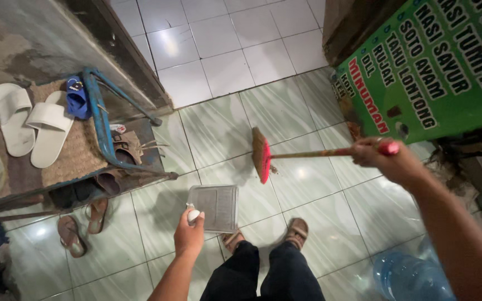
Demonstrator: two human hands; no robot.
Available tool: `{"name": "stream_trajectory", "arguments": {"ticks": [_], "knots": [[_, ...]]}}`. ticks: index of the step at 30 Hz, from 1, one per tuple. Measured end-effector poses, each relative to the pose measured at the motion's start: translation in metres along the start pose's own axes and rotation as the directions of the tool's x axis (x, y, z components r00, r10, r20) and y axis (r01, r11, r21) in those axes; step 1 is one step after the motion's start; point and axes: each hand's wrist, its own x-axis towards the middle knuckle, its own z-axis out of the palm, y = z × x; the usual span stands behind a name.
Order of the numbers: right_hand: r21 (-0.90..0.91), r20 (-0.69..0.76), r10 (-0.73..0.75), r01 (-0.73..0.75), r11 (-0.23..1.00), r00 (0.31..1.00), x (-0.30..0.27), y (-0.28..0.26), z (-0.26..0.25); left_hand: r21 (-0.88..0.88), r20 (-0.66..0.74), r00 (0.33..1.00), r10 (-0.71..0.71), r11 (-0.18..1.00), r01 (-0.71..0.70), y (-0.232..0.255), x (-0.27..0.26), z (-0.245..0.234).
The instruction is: The person sweeps debris from the floor into a dustpan using a small broom and then places the tools against a wall.
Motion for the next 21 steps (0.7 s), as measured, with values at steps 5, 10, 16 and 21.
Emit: {"name": "stream_trajectory", "arguments": {"ticks": [5, 10, 16, 21], "knots": [[-0.306, -0.028, -0.084, 0.072, 0.949, 0.996, -0.026, -0.077, -0.028, 0.081, -0.025, 0.999, -0.020, 0.997, 0.022, 0.006, -0.003, 0.008], [-0.430, 0.090, -0.231, 0.247, 0.868, 0.969, 0.000, -0.076, 0.006, 0.051, -0.065, 0.998, 0.024, 0.998, -0.020, 0.013, -0.024, 0.027], [-0.594, 0.288, -0.330, 0.438, 0.674, 0.899, 0.044, -0.003, 0.087, 0.031, -0.095, 0.995, -0.024, 0.999, 0.027, 0.027, -0.060, 0.047], [-0.368, 0.011, -0.210, 0.199, 0.908, 0.978, 0.065, 0.040, 0.087, 0.004, -0.140, 0.985, -0.104, 0.994, 0.106, 0.033, -0.100, 0.067]]}}
